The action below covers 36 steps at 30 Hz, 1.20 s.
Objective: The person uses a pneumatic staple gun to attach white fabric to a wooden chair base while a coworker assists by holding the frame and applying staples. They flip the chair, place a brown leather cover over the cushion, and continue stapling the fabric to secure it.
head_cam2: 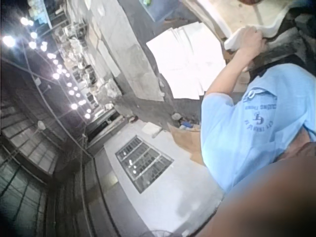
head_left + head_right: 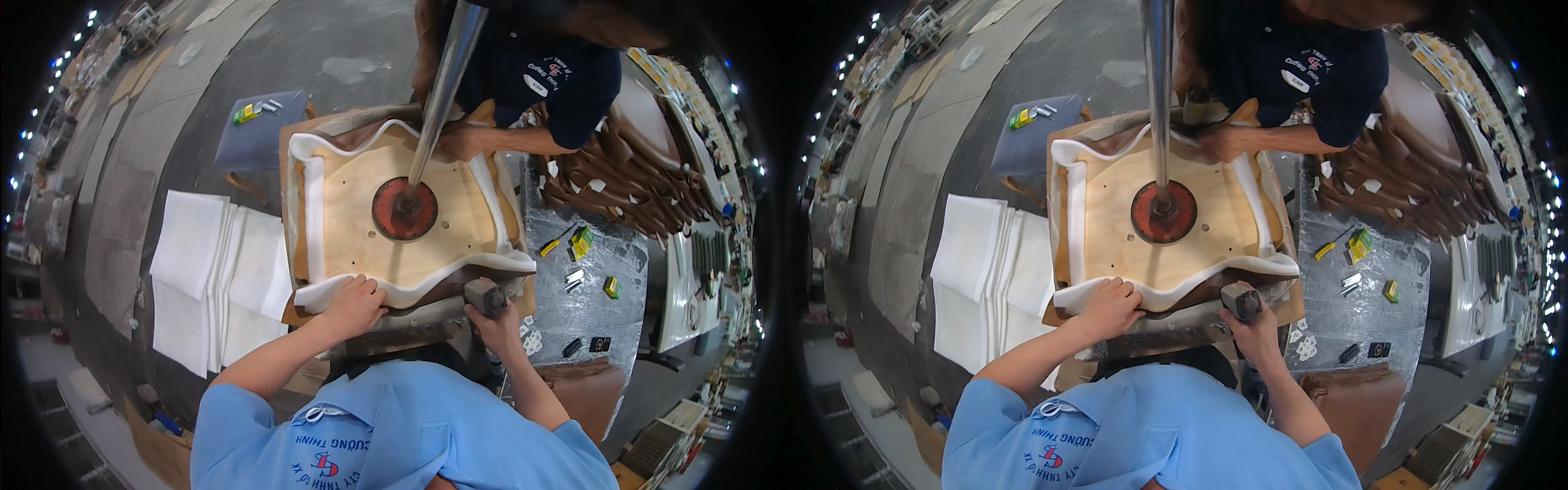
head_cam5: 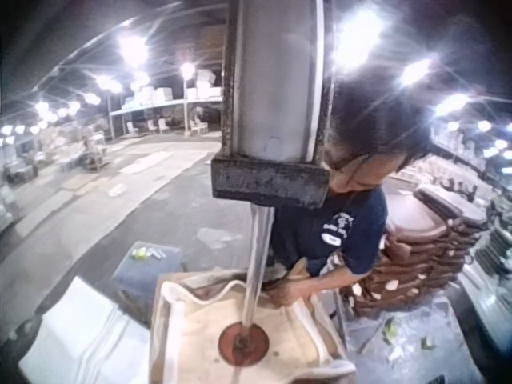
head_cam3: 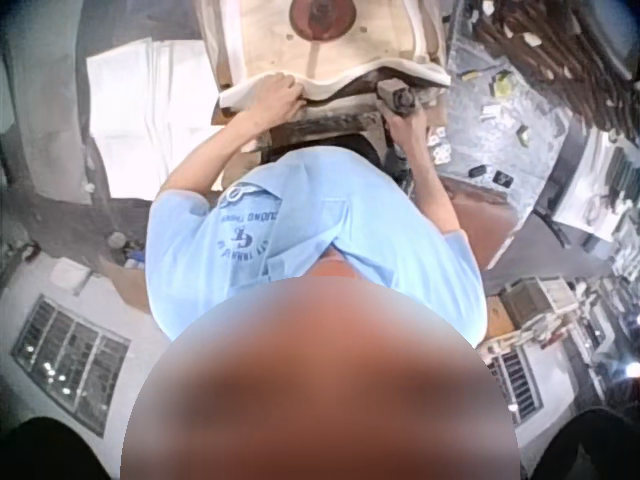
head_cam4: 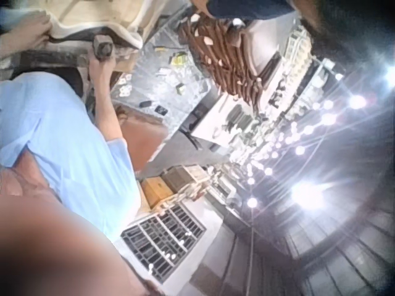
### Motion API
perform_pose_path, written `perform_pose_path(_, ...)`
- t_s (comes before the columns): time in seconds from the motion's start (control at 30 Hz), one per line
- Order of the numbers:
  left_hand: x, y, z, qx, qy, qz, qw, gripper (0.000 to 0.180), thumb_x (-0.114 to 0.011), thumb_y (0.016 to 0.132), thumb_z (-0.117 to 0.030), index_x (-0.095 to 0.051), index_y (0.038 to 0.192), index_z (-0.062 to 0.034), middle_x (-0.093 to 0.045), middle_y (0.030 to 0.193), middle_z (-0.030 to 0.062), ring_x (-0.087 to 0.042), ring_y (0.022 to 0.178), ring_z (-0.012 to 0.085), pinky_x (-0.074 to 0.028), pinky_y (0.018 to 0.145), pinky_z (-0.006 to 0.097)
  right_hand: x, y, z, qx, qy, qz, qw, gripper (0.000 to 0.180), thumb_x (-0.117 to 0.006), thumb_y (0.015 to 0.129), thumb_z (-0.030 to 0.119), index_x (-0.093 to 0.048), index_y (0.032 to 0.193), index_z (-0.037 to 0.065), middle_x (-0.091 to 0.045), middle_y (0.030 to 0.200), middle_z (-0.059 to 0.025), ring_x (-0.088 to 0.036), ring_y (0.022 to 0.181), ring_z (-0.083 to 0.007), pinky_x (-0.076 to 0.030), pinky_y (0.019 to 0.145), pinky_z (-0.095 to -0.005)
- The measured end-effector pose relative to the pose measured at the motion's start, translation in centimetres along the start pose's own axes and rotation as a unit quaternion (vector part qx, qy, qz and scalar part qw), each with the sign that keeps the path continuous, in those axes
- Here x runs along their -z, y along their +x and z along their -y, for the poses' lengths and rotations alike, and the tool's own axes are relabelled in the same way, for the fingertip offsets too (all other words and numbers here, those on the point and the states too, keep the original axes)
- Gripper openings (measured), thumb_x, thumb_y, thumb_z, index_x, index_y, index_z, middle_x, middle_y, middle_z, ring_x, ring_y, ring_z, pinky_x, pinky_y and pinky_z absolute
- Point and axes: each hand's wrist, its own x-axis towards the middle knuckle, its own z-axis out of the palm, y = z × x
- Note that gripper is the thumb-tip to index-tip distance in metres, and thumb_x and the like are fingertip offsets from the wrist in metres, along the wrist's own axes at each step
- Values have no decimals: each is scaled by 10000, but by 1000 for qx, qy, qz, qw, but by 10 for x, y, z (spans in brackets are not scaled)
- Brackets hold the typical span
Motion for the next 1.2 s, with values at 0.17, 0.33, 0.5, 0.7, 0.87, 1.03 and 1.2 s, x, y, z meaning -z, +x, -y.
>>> perform_pose_path(0.17,5,8,19,-82,28,43,995,254,-838,904,-344,-790,922,-95,-689,943,99,-663,1002,329,-525,909,495,-9,-4,4,3,-15,-44,999,671,-879,910,88,-627,1531,68,-809,1285,-144,-755,1224,-212,-578,1069,-367)
perform_pose_path(0.33,4,9,30,-100,34,108,989,267,-811,947,-354,-814,946,-87,-711,936,104,-670,1012,335,-524,913,497,-19,-6,3,20,-49,-70,996,688,-887,901,97,-623,1537,82,-818,1263,-131,-773,1195,-219,-594,1036,-377)
perform_pose_path(0.5,8,11,34,-116,23,121,986,337,-749,1004,-391,-837,951,-70,-748,940,122,-685,1055,340,-523,925,503,-29,-4,2,11,-63,-101,993,704,-897,889,117,-621,1534,66,-822,1258,-134,-777,1208,-221,-597,1027,-382)
perform_pose_path(0.7,-1,20,46,-144,1,106,984,259,-769,988,-362,-825,934,-114,-719,914,76,-661,1000,320,-510,887,495,-37,-8,9,48,-83,-122,988,681,-891,899,97,-625,1523,42,-824,1253,-136,-783,1188,-215,-601,1016,-373)
perform_pose_path(0.87,-10,23,64,-193,-101,20,976,174,-815,945,-272,-758,856,-133,-661,877,46,-619,921,297,-454,835,481,-40,-6,16,27,-84,-121,989,671,-892,904,95,-633,1521,62,-819,1258,-135,-782,1188,-217,-602,1014,-371)
perform_pose_path(1.03,-18,16,65,-181,-159,-99,966,200,-860,887,-212,-701,794,-135,-631,859,25,-576,877,273,-396,840,460,-41,-5,20,-10,-150,-126,981,687,-885,912,97,-617,1544,86,-814,1248,-133,-786,1151,-226,-605,992,-374)
perform_pose_path(1.2,-25,13,57,-82,-169,-151,971,206,-871,878,-223,-713,778,-138,-624,848,15,-571,914,265,-385,880,454,-49,-20,34,-137,-72,-137,978,717,-866,927,83,-593,1589,107,-794,1106,-79,-750,860,-160,-623,734,-335)
